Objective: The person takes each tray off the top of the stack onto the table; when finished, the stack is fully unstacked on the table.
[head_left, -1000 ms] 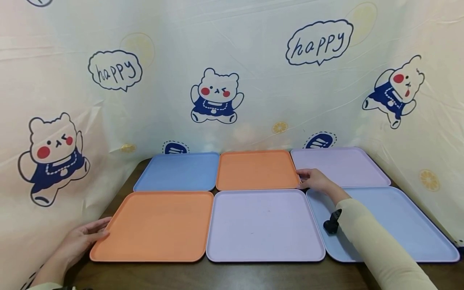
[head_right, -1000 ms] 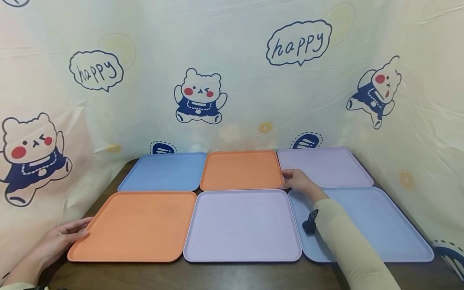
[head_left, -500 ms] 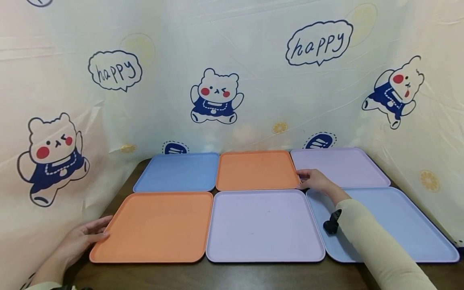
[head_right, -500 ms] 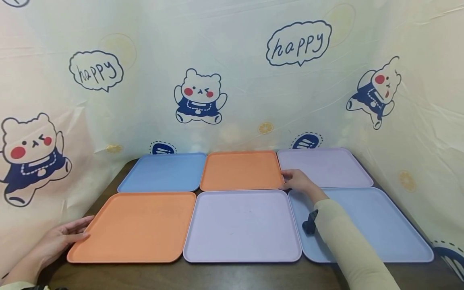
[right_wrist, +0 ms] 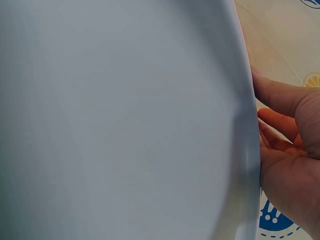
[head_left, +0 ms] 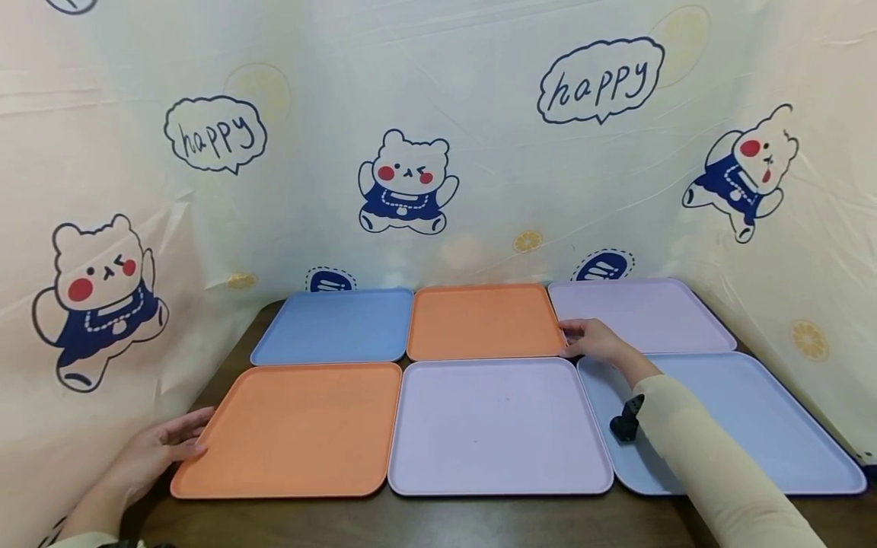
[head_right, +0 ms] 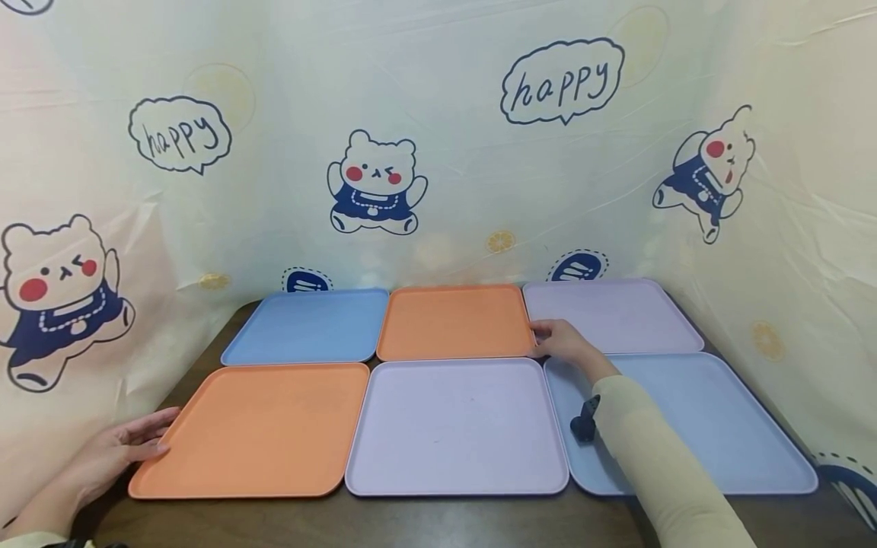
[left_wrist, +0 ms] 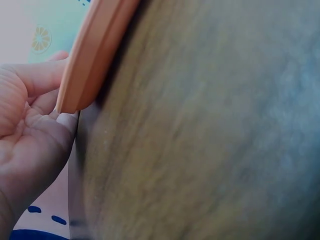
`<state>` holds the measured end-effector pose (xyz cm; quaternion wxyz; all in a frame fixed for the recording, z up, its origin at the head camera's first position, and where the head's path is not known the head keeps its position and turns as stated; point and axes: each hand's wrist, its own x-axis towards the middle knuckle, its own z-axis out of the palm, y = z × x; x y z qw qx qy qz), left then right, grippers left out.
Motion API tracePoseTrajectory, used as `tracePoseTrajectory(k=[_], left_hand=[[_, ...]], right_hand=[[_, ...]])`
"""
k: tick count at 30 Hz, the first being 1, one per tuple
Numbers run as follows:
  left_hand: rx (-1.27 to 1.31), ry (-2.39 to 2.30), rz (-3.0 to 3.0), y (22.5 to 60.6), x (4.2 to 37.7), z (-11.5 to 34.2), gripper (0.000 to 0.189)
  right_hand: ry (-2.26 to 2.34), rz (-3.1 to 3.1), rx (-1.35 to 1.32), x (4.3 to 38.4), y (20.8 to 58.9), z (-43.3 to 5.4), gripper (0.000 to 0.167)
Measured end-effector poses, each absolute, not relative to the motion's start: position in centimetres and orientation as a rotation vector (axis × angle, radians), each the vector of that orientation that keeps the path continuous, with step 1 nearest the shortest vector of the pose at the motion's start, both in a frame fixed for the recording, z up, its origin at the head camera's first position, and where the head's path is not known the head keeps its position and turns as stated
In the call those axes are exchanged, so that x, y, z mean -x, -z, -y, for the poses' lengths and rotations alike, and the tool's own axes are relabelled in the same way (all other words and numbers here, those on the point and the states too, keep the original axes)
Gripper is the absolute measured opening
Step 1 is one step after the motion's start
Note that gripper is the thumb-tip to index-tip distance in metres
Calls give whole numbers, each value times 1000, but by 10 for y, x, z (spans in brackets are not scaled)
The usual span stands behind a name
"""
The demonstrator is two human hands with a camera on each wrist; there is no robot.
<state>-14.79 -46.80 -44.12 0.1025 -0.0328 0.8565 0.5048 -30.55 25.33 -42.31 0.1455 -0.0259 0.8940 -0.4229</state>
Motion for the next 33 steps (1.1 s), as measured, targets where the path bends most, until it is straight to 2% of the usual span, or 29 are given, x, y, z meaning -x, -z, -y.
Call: tracePoseTrajectory(k=[4, 12, 19, 26, 33], left_hand=[[79, -1510, -2528, 441, 147, 469, 71], [199, -1312, -2579, 432, 150, 462, 83], [152, -1247, -2606, 417, 157, 449, 83], [68, -1347, -2628, 398, 167, 424, 82], [5, -1257, -2735, 374, 178, 389, 81]], right_hand=[[1222, -2574, 82, 307, 423, -252, 69], [1235, -2568, 98, 307, 422, -253, 69], [1218, -2593, 150, 300, 418, -254, 67], [1166, -2626, 147, 295, 413, -257, 66], [1125, -2673, 158, 284, 400, -256, 64]])
